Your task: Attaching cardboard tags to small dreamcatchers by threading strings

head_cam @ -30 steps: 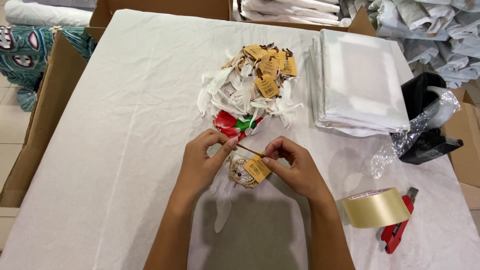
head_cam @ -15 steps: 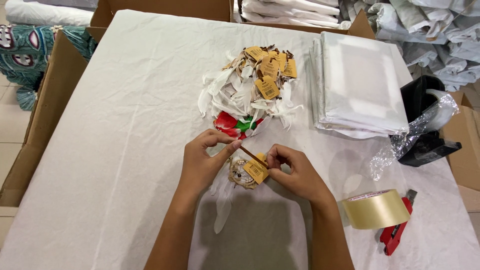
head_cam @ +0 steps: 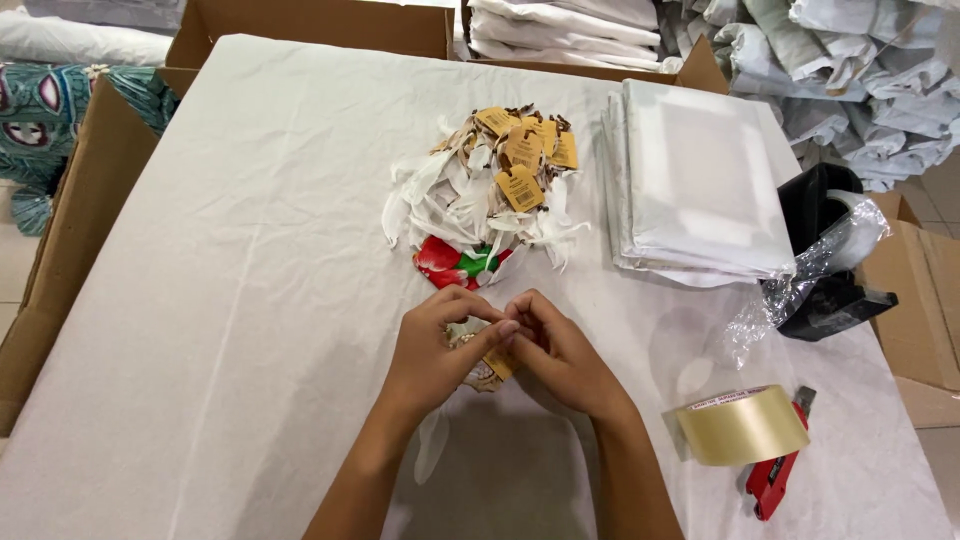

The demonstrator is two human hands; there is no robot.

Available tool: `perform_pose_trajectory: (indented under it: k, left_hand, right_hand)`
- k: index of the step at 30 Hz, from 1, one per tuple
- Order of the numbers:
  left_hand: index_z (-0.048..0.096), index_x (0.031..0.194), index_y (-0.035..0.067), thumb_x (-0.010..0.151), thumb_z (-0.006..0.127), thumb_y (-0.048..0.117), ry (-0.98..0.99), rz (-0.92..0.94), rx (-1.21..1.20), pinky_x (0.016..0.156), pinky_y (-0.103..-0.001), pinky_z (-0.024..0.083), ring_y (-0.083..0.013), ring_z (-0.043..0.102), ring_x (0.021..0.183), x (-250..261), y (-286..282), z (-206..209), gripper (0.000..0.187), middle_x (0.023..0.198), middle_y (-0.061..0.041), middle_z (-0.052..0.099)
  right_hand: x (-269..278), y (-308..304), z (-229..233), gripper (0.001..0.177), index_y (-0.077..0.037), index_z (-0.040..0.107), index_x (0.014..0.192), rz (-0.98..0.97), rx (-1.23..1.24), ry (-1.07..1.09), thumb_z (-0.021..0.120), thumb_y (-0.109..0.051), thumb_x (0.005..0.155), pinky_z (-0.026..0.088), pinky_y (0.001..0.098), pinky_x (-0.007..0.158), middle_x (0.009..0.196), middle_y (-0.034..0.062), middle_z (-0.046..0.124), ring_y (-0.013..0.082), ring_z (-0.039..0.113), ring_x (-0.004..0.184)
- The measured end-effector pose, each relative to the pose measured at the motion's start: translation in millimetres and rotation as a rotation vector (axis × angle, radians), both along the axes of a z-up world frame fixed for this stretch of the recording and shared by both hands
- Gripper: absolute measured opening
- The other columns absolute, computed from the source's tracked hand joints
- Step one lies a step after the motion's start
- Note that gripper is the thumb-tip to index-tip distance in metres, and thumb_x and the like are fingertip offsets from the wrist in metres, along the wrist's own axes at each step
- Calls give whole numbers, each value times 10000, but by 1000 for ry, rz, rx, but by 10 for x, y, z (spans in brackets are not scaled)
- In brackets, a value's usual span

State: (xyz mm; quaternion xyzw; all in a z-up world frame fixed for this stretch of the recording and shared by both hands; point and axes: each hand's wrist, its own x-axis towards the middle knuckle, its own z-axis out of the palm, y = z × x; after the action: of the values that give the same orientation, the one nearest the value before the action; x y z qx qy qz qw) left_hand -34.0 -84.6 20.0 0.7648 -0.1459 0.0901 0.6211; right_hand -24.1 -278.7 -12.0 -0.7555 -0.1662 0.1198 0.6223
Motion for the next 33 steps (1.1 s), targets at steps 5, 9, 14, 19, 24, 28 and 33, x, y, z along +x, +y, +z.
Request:
perform_pose_trajectory:
  k: [5,9,14,19,24,28,33]
  left_hand:
    - [649,1215,40,883,758,250,-36,-31,181,907,-475,544,-372,695,1025,17,99,-77,407,1075,-167,674]
    - [596,1303,35,755,857,325,-35,-131,442,1008,-549,464,-442,590,1163,-26,129,-44,673,1133,-194,646]
    - [518,1445,157,671,889,427,133,-201,633,1090,-516,368,-347,463,1333,-2,140,-29,900,1267,-107,593]
    - [493,1480,161,666,899,338,114,-213,640,1010,-486,414,-349,526,1224,8,135,-79,927,1189,-100,616]
    - [481,1482,191,652,910,224,196,-221,514,933,-479,501,-370,620,1085,-31,111,43,935,1160,-109,573]
    - [484,1469,145,719,857,232,242,-191,375,916,-505,521,-413,642,1057,-5,150,-64,842,1103,-120,564]
    - [640,1318,77,879,676,100,327,-93,76,753,-407,642,-360,758,895,33,265,-108,441,1074,-207,648]
  right_hand:
    - [-87,-83,465,177,-61,638,1062,-261,18,91,559,-153,934,372,256,516,754,25,486,104,434,594]
    - [-171,-108,644,259,-34,713,1011,-490,39,36,499,-128,899,282,217,420,486,-17,313,90,335,416]
    - [-38,-94,448,261,-110,740,1008,-365,-555,103,761,-310,841,476,357,656,583,59,539,216,561,624]
    - [-117,73,553,572,-62,629,1120,-230,-702,127,891,-358,706,500,481,797,874,190,692,370,691,912]
    - [-20,-33,196,530,-47,623,1054,-201,-566,31,900,-373,743,531,484,852,942,175,636,382,677,974]
    - [-20,-36,205,309,-87,650,1020,-267,-549,-31,825,-260,833,562,432,911,1001,136,684,359,695,1096]
    - [9,-87,214,210,-98,707,1100,-426,-355,-7,725,-176,906,577,395,850,991,159,749,281,720,1012]
